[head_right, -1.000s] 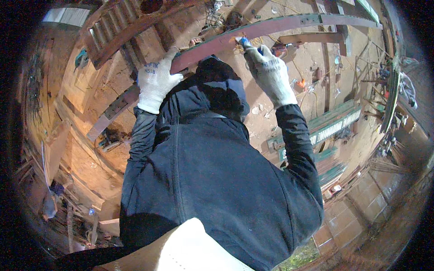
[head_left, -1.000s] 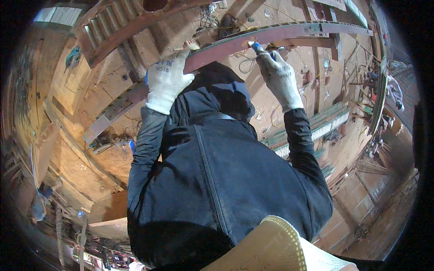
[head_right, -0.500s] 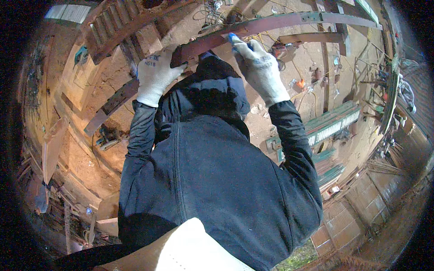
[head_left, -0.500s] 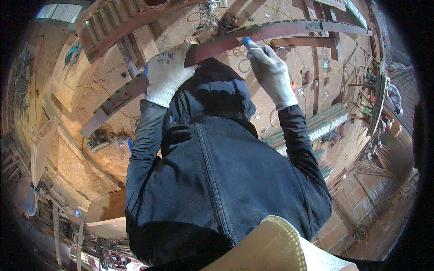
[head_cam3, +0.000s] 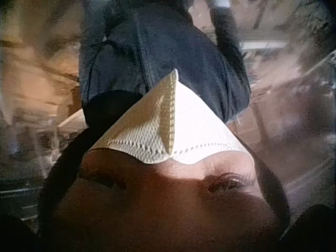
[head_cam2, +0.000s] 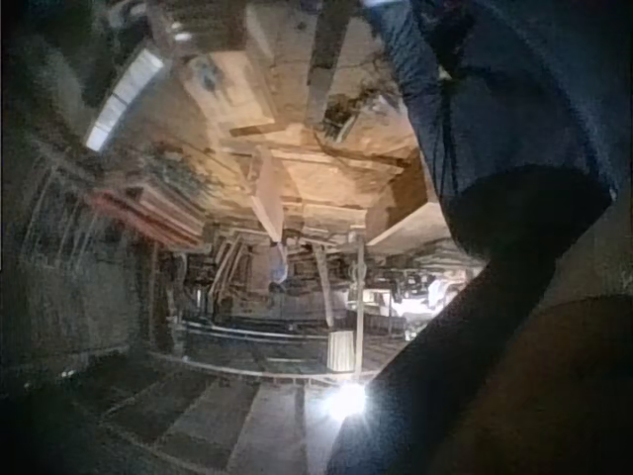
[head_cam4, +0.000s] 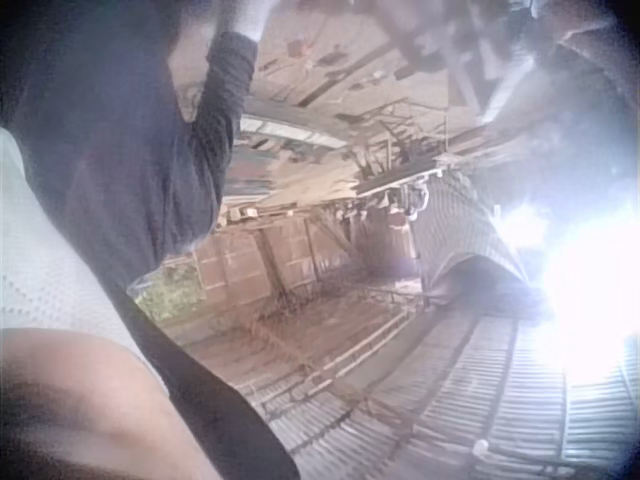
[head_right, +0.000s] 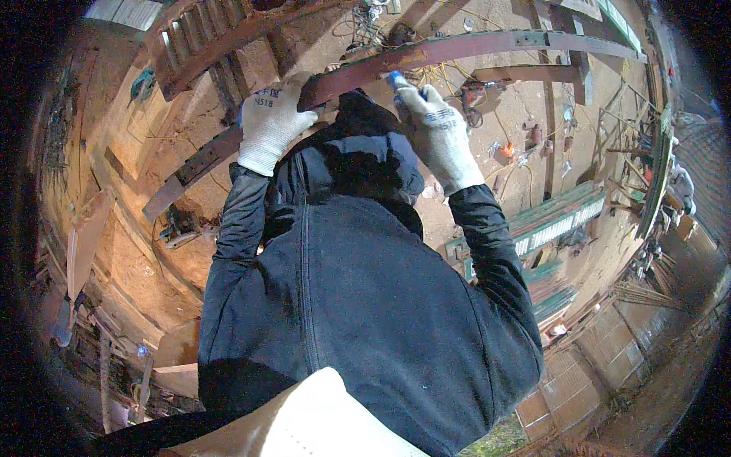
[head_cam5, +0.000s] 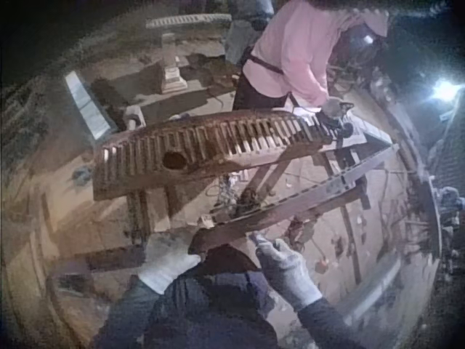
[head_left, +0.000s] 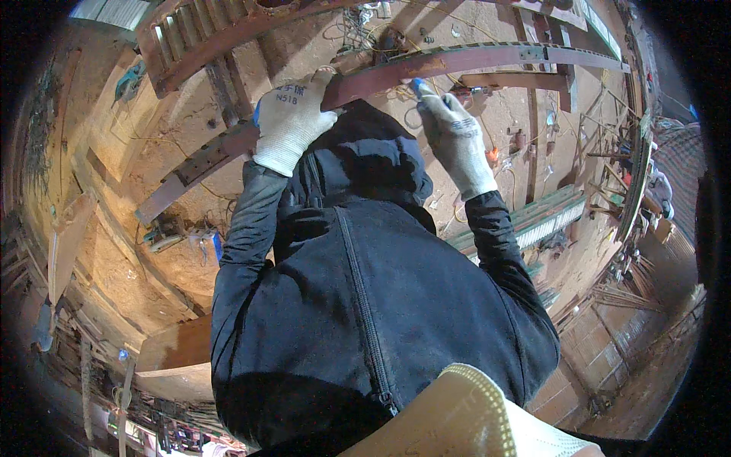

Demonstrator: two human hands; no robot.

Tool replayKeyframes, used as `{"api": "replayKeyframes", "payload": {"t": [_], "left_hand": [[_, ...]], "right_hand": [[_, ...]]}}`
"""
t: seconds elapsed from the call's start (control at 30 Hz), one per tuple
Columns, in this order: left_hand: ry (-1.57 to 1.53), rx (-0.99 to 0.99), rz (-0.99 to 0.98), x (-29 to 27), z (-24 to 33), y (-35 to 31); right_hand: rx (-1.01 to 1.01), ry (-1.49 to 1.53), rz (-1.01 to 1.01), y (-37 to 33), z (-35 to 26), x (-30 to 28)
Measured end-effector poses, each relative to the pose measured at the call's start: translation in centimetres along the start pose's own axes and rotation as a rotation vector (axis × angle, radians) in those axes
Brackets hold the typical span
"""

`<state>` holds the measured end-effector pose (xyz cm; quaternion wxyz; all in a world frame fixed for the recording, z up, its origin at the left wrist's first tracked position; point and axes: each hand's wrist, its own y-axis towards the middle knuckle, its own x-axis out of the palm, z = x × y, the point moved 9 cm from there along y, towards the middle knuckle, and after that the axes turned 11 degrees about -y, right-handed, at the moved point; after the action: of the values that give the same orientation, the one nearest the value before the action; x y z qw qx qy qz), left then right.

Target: The person mixes a brown substance in a small container, then uses a brush to apply it to wooden slatted furniture pieces. The person moves between pieces, dipping the brush and painting edges and surfaces.

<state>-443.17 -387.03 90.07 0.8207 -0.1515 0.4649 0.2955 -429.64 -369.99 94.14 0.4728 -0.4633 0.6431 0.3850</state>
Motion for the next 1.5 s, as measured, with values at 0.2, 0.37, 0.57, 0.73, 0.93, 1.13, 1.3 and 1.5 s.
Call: {"api": "replayKeyframes", "payload": {"t": [0.2, 0.37, 0.57, 0.73, 0.93, 1.13, 1.3, 1.5], "left_hand": [[-0.016, -0.003, -0.035, 0.4, -0.1, 0.2], [-0.016, -0.200, -0.287, 1.6, -0.9, 0.3], [-0.079, -0.206, -0.401, 0.8, -0.3, 1.0], [-0.146, -0.204, -0.281, 2.0, -0.9, 0.1], [-0.071, -0.107, -0.097, 1.7, -0.2, -0.8], [-0.233, -0.159, -0.231, 2.1, 0.4, -1.2], [-0.294, -0.128, -0.116, 2.1, 0.5, -1.9], [-0.257, -0.115, -0.147, 2.3, 0.1, -1.6]], "right_hand": [[0.086, -0.149, -0.103, 0.0, -0.6, 0.6], [0.163, 0.617, -0.279, 0.2, 0.5, -1.0], [0.517, 1.506, -0.786, 7.9, 0.8, -0.2], [-0.141, 0.889, -0.648, 17.6, 1.5, 1.3], [-0.365, -0.068, -0.215, 29.0, -1.8, 10.8], [-0.808, -0.486, -0.122, 30.4, -9.8, 22.4], [-0.872, -0.580, -0.019, 30.9, -11.7, 25.0], [-0.809, -0.387, 0.040, 31.2, -10.1, 24.5]]}}
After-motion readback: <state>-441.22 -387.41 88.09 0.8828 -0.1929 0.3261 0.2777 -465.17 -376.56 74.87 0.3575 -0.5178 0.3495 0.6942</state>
